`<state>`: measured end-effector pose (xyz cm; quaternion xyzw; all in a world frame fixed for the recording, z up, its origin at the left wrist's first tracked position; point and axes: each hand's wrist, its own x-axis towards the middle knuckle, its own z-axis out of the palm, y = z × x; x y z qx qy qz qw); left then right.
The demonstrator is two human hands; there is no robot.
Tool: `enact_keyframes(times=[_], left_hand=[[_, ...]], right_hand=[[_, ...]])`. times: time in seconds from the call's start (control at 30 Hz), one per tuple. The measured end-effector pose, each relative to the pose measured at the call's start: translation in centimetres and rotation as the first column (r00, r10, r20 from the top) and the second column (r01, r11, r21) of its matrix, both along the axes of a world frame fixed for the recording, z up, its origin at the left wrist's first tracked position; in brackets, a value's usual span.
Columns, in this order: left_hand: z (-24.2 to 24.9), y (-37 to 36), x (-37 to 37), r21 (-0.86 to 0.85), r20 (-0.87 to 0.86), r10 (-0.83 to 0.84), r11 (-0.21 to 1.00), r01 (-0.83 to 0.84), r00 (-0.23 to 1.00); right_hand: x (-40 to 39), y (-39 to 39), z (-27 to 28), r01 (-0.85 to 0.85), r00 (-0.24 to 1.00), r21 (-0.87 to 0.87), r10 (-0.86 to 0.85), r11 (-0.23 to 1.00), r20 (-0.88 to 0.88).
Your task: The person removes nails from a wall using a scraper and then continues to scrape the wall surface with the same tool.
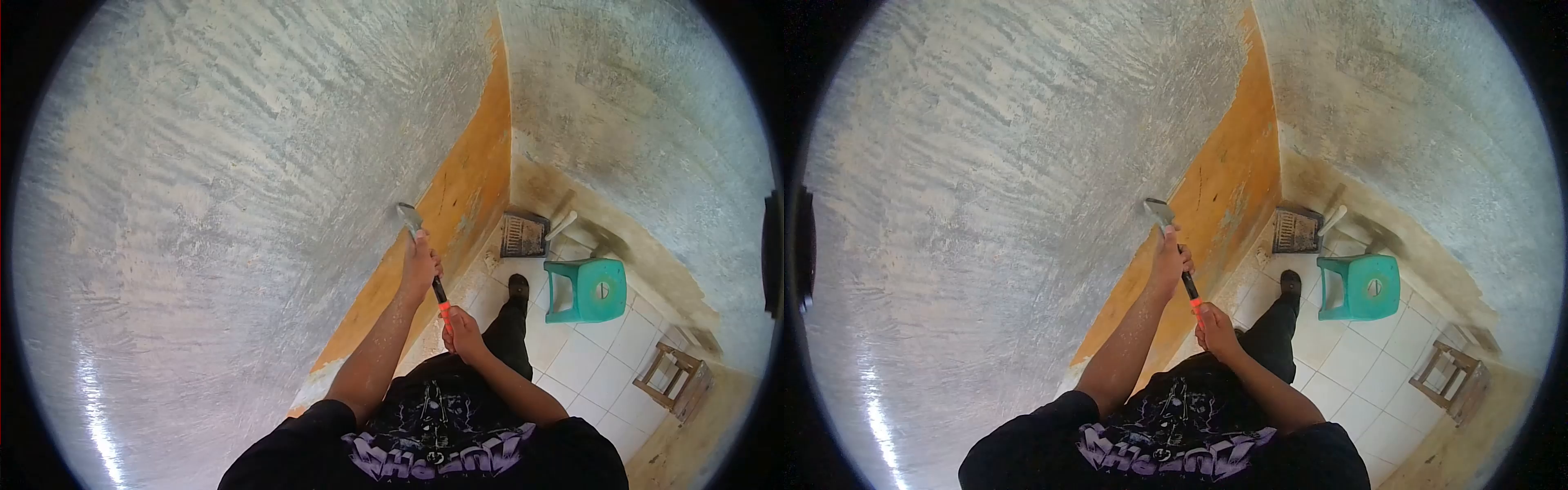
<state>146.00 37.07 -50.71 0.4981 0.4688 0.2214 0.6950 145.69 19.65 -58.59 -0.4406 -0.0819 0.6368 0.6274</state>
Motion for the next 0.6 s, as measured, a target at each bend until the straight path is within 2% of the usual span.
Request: enact_keyframes(times=[0.07,0.17,0.23,0.37,0.5,0.6], left_hand=[[-0.1,-0.1,-0.2,0.029,-0.024,0.001,1.0,0.0,1.0],[-0.8,-0.3,-1.0,0.027,-0.026,0.007,1.0,-0.006,1.0],[-0.8,-0.4,-1.3,-0.023,-0.012,0.021,0.999,-0.022,1.0],[-1.1,0.0,-0.1,0.002,-0.013,0.023,1.0,-0.023,1.0],[-0.8,-0.3,-0.7,-0.038,0.002,0.024,0.999,-0.024,1.0],[-0.5,0.8,0.3,-0.027,-0.029,-0.025,0.999,0.025,0.999]], right_hand=[[0.1,0.0,0.6,0.033,0.997,-0.021,-0.034,0.999,-0.067],[-0.8,-0.8,0.6,-0.034,0.998,-0.023,0.033,0.999,-0.045],[-0.5,-0.3,0.2,-0.012,1.0,-0.029,0.012,1.0,-0.013],[0.3,0.0,-0.9,-0.001,1.0,-0.036,0.0,0.999,-0.017],[-0.2,-0.4,0.4,-0.025,0.999,-0.046,0.026,0.999,0.032],[0.3,0.3,0.6,-0.032,0.998,-0.039,0.03,0.999,-0.048]])
